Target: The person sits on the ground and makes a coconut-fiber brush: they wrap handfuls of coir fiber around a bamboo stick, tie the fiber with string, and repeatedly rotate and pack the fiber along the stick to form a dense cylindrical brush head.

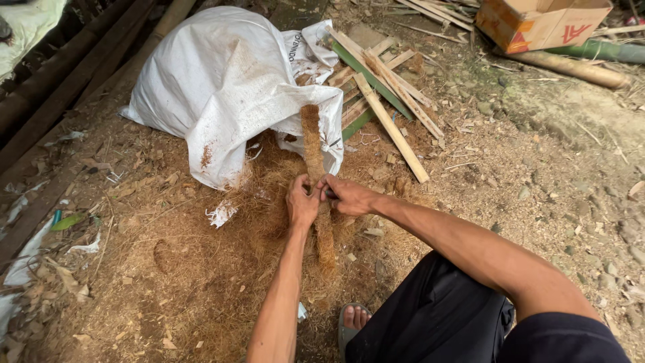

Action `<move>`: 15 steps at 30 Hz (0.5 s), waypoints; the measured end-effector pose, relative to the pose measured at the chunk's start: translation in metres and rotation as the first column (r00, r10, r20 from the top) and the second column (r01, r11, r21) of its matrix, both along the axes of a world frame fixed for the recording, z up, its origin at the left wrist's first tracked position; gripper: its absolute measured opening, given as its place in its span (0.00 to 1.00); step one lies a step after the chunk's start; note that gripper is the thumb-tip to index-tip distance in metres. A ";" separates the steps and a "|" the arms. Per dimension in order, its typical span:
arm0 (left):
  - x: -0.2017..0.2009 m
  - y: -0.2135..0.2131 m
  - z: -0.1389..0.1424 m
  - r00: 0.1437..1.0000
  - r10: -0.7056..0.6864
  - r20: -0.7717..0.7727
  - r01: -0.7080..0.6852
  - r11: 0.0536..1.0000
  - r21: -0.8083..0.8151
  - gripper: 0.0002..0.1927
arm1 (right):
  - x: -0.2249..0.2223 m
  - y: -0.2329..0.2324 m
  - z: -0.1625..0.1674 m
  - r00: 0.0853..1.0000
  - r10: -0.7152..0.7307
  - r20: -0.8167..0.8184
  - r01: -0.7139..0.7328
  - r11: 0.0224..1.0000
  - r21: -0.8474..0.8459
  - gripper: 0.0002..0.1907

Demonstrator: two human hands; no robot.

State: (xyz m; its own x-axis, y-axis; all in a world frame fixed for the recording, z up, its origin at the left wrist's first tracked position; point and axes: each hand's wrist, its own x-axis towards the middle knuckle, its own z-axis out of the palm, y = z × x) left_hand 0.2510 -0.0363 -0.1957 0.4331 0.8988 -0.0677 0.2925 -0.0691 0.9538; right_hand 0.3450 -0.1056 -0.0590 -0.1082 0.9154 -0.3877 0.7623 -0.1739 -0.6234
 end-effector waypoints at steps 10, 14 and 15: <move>-0.035 0.010 0.036 0.806 0.125 0.578 -0.048 0.988 -0.147 0.15 | 0.040 -0.045 0.058 0.959 0.141 0.247 -0.186 0.967 0.172 0.35; -0.079 0.041 0.069 0.705 0.086 0.704 0.067 0.980 -0.187 0.14 | 0.015 -0.065 0.094 0.946 0.147 0.290 -0.093 0.977 -0.191 0.21; -0.086 0.050 0.077 0.625 0.085 0.776 0.039 0.989 -0.140 0.14 | 0.004 -0.072 0.103 0.956 0.112 0.272 -0.037 0.962 -0.270 0.22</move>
